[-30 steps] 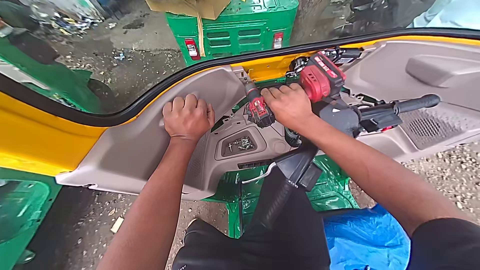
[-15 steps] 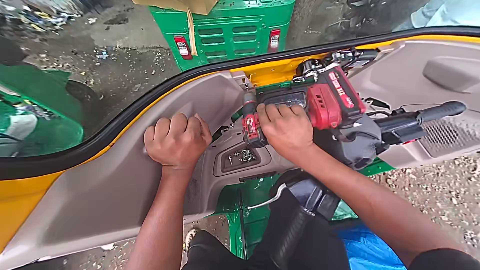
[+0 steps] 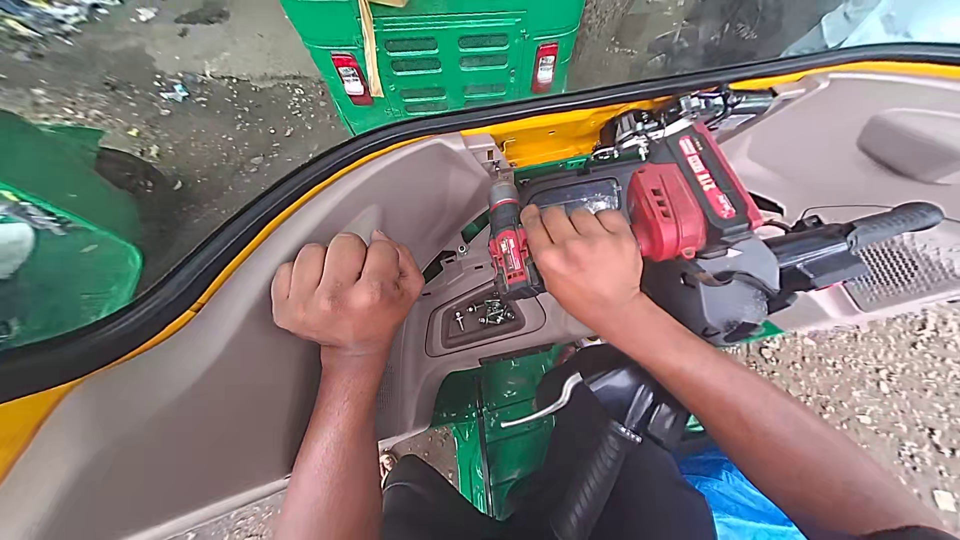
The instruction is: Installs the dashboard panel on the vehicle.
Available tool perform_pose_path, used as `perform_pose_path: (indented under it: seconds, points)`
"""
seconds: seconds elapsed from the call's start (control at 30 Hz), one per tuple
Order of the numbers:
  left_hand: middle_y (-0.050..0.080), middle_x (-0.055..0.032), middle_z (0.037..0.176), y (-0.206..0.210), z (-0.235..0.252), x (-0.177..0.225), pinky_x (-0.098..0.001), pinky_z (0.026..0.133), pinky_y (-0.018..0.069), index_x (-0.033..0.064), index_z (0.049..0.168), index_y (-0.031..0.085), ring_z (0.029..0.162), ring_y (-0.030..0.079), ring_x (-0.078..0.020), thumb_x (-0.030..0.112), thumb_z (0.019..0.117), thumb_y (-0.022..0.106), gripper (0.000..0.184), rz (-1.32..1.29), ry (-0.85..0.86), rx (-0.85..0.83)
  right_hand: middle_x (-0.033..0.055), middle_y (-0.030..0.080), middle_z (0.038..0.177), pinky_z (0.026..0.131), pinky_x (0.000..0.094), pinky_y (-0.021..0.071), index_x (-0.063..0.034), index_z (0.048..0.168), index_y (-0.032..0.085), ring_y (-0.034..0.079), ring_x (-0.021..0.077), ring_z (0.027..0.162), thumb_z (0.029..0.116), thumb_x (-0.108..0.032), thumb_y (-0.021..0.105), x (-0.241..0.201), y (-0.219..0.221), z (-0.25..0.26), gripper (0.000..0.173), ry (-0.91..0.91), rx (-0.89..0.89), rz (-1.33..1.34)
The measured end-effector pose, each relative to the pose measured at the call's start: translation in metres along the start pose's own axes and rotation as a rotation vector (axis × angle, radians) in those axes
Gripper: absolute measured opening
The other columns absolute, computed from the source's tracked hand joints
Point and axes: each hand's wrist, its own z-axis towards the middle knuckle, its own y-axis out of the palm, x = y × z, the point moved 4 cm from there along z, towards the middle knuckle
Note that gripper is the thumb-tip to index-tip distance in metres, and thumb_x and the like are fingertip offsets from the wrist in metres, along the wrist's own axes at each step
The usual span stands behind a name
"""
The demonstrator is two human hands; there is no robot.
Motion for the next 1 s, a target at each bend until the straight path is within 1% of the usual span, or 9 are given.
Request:
perform_pose_path:
  seconds: [0.13,0.23,0.27,0.33,0.4,0.47,0.53,0.73,1.0]
  points:
    - [0.045,-0.0085,0.059,-0.004,0.002,-0.001,-0.0427,0.052,0.0340,0.0091,0.061,0.044,0.056,0.052,-0.0289,0.028,0.0999,0.053,0.045,-0.004,-0.002,-0.044,0.0144,0.071,0.103,0.066,0.0450,0.0486,-0.0060,0.130,0.064,0.066,0.0323,0.080,0.1031,-0.004,0.046,0.008,0.011,-0.007,0.032,-0.034,0.046,-0.033]
    - [0.052,-0.0080,0.063,-0.009,0.000,0.021,-0.0433,0.058,0.0385,0.0108,0.062,0.051,0.063,0.055,-0.0283,0.036,0.0982,0.059,0.045,-0.288,-0.105,-0.015,0.0134,0.071,0.104,0.069,0.0462,0.0499,-0.0072,0.131,0.064,0.066,0.0326,0.083,0.1011,-0.003,0.051,0.012,0.007,-0.008,0.033,-0.021,-0.001,0.027]
    - [0.058,-0.0074,0.070,-0.012,-0.007,0.039,-0.0408,0.063,0.0421,0.0099,0.069,0.061,0.069,0.057,-0.0257,0.037,0.0967,0.062,0.039,-0.469,-0.200,-0.056,0.0144,0.070,0.104,0.069,0.0465,0.0504,-0.0059,0.131,0.064,0.066,0.0330,0.084,0.1003,-0.003,0.052,0.008,0.004,-0.007,0.033,-0.009,-0.020,0.048]
    - [0.067,-0.0071,0.100,-0.014,-0.030,0.081,-0.0299,0.075,0.0505,0.0038,0.111,0.070,0.088,0.062,-0.0151,0.036,0.0960,0.066,0.036,-0.953,-0.602,-0.322,0.0185,0.068,0.107,0.069,0.0479,0.0517,-0.0010,0.132,0.062,0.067,0.0357,0.087,0.1000,-0.004,0.053,-0.002,-0.001,-0.002,0.033,0.000,-0.053,0.069]
    - [0.060,-0.0123,0.127,-0.011,-0.051,0.115,-0.0381,0.079,0.0601,0.0096,0.147,0.046,0.101,0.066,-0.0235,0.038,0.0999,0.061,0.057,-1.463,-1.208,-0.647,0.0198,0.068,0.108,0.070,0.0487,0.0518,0.0006,0.133,0.061,0.067,0.0370,0.090,0.1003,-0.005,0.053,-0.008,-0.003,-0.003,0.034,-0.001,-0.080,0.085]
    - [0.065,-0.0167,0.124,-0.001,-0.045,0.136,-0.0583,0.081,0.0598,0.0199,0.141,0.053,0.103,0.069,-0.0371,0.054,0.1018,0.053,0.052,-1.833,-1.724,-0.725,0.0175,0.069,0.105,0.068,0.0467,0.0504,-0.0016,0.132,0.062,0.067,0.0349,0.087,0.0999,-0.003,0.052,-0.003,-0.003,-0.001,0.034,0.001,-0.069,0.071]
    - [0.069,-0.0129,0.115,0.011,-0.032,0.144,-0.0568,0.080,0.0584,0.0203,0.128,0.064,0.101,0.069,-0.0318,0.061,0.0979,0.054,0.051,-1.997,-1.920,-0.672,0.0181,0.069,0.102,0.069,0.0471,0.0503,-0.0004,0.129,0.063,0.067,0.0349,0.086,0.0989,-0.001,0.052,-0.003,-0.011,0.004,0.032,-0.013,-0.106,0.073]
    - [0.071,-0.0048,0.109,0.029,-0.031,0.157,-0.0448,0.084,0.0595,0.0184,0.117,0.066,0.100,0.070,-0.0189,0.045,0.1002,0.055,0.034,-2.442,-1.859,-0.207,0.0260,0.063,0.091,0.071,0.0464,0.0508,0.0128,0.100,0.061,0.066,0.0374,0.083,0.1006,0.006,0.044,-0.019,-0.035,0.030,0.018,-0.287,-0.138,-0.172]
    - [0.070,-0.0054,0.099,0.025,-0.019,0.158,-0.0422,0.076,0.0600,0.0165,0.113,0.067,0.090,0.070,-0.0182,0.036,0.1006,0.057,0.025,-2.259,-1.930,-0.205,0.0260,0.065,0.093,0.067,0.0478,0.0523,0.0115,0.110,0.062,0.067,0.0385,0.079,0.1001,0.008,0.042,-0.003,-0.038,0.035,0.023,-0.290,-0.191,-0.184]
